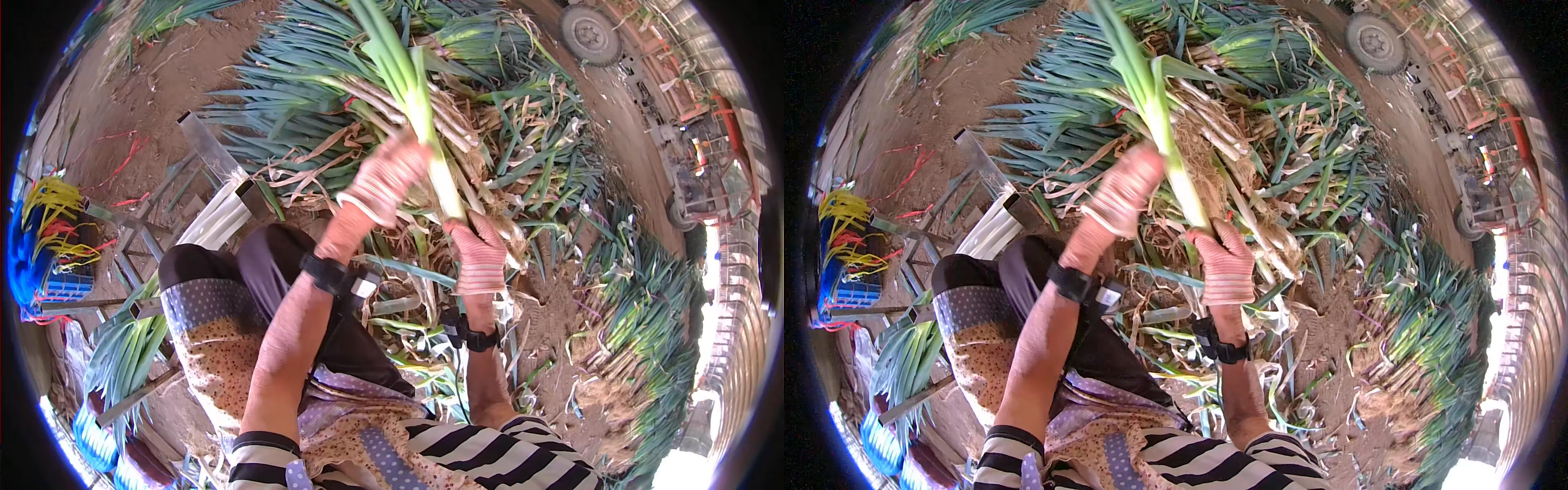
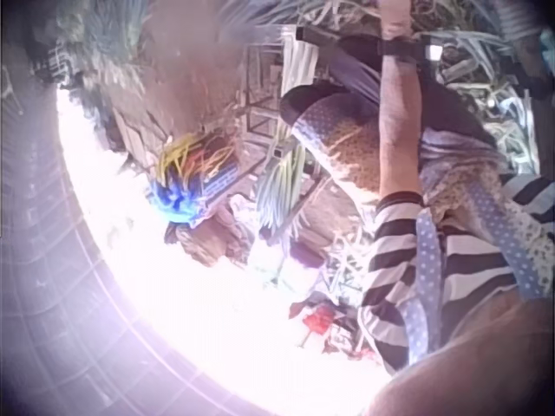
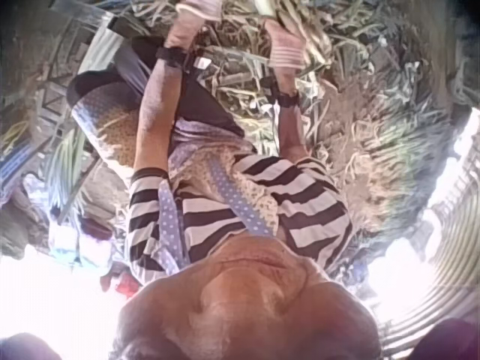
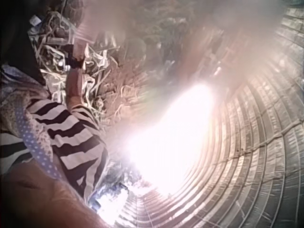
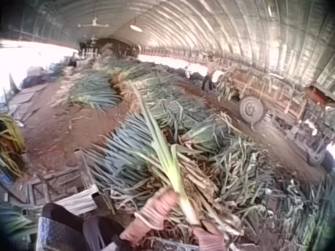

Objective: Clean and bundle large leeks or green onions by peeling outer layers and placing them on a metal stand.

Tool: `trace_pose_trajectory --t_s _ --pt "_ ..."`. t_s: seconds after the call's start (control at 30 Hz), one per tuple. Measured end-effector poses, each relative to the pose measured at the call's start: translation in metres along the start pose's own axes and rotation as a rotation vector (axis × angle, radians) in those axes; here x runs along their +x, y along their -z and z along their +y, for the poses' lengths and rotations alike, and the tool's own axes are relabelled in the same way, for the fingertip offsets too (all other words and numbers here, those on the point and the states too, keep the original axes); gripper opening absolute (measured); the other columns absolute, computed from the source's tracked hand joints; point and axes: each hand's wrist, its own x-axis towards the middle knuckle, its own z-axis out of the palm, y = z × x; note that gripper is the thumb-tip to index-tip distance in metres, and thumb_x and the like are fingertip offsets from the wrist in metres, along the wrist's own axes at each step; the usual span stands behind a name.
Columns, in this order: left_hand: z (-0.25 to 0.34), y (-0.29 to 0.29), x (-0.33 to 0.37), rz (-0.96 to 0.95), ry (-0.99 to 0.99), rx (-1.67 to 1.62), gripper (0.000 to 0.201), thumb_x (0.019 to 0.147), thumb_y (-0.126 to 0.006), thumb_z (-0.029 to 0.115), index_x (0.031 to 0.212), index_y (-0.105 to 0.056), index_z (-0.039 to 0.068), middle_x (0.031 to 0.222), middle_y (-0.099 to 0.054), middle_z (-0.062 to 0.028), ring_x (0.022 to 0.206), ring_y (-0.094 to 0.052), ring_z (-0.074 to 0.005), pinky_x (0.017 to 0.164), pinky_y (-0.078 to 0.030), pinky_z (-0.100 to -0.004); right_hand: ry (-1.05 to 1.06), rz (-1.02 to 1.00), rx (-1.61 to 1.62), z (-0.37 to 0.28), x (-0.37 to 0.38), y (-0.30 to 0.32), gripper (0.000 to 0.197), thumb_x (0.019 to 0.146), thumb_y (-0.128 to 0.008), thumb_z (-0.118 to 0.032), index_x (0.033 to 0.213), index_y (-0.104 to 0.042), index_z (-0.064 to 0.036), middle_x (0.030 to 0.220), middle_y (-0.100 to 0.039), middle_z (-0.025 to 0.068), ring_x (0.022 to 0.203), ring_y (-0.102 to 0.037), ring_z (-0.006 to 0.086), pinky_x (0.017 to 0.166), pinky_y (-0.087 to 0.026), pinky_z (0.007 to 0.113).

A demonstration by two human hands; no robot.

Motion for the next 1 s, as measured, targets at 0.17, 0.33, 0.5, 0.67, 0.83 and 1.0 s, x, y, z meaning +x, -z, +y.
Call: trace_pose_trajectory --t_s 0.17,0.33,0.5,0.67,0.83,1.0 --pt "0.031 0.002 0.023 0.168 0.530 -0.693 0.080 0.069 -0.060 0.074 0.116 -0.055 0.009 0.081 -0.061 -0.0042 0.078 -0.059 -0.0182 0.084 -0.046 -0.0419 0.531 0.054 -0.339 0.037 -0.013 0.002 0.031 0.071 -0.076 -0.001 0.101 -0.066 -0.0046 0.086 -0.063 0.0073 0.070 -0.059 0.0125 0.061 -0.046 0.026" --pt "0.042 -0.001 0.020 0.232 0.469 -0.640 0.079 0.072 -0.066 0.065 0.116 -0.053 0.000 0.062 -0.048 0.0013 0.057 -0.050 -0.0137 0.073 -0.048 -0.0371 0.825 0.151 -0.652 0.043 0.014 -0.020 0.038 0.062 -0.082 -0.014 0.097 -0.067 -0.0109 0.087 -0.064 0.0069 0.073 -0.063 0.0204 0.062 -0.049 0.032" --pt "0.037 -0.008 0.015 0.281 0.491 -0.618 0.064 0.071 -0.072 0.059 0.095 -0.056 0.002 0.064 -0.051 -0.0013 0.060 -0.051 -0.0145 0.076 -0.048 -0.0394 0.733 -0.039 -0.433 0.017 0.030 -0.047 0.023 0.070 -0.076 -0.010 0.092 -0.067 -0.0066 0.085 -0.064 0.0095 0.071 -0.062 0.0216 0.062 -0.047 0.031" --pt "0.034 -0.003 0.017 0.242 0.475 -0.698 0.058 0.066 -0.073 0.062 0.079 -0.054 0.009 0.063 -0.052 -0.0027 0.062 -0.055 -0.0179 0.088 -0.048 -0.0441 0.594 -0.114 -0.290 0.013 0.029 -0.055 0.007 0.077 -0.069 -0.005 0.082 -0.066 -0.0023 0.079 -0.063 0.0119 0.070 -0.061 0.0233 0.063 -0.046 0.032" --pt "0.027 -0.003 0.016 0.260 0.472 -0.774 0.062 0.067 -0.074 0.061 0.091 -0.057 0.006 0.072 -0.057 -0.0063 0.064 -0.059 -0.0211 0.060 -0.051 -0.0341 0.396 -0.023 -0.584 0.031 0.052 -0.057 0.024 0.082 -0.065 -0.030 0.083 -0.068 -0.0064 0.071 -0.063 0.0127 0.063 -0.062 0.0270 0.065 -0.050 0.035" --pt "0.041 0.015 0.014 0.100 0.508 -0.791 0.068 0.072 -0.046 0.080 0.066 -0.053 0.013 0.046 -0.038 -0.0013 0.044 -0.036 -0.0150 0.048 -0.040 -0.0338 -0.133 -0.144 -0.949 0.058 0.062 -0.032 0.034 0.083 -0.060 -0.038 0.087 -0.066 -0.0050 0.079 -0.066 0.0197 0.075 -0.064 0.0354 0.069 -0.050 0.039"
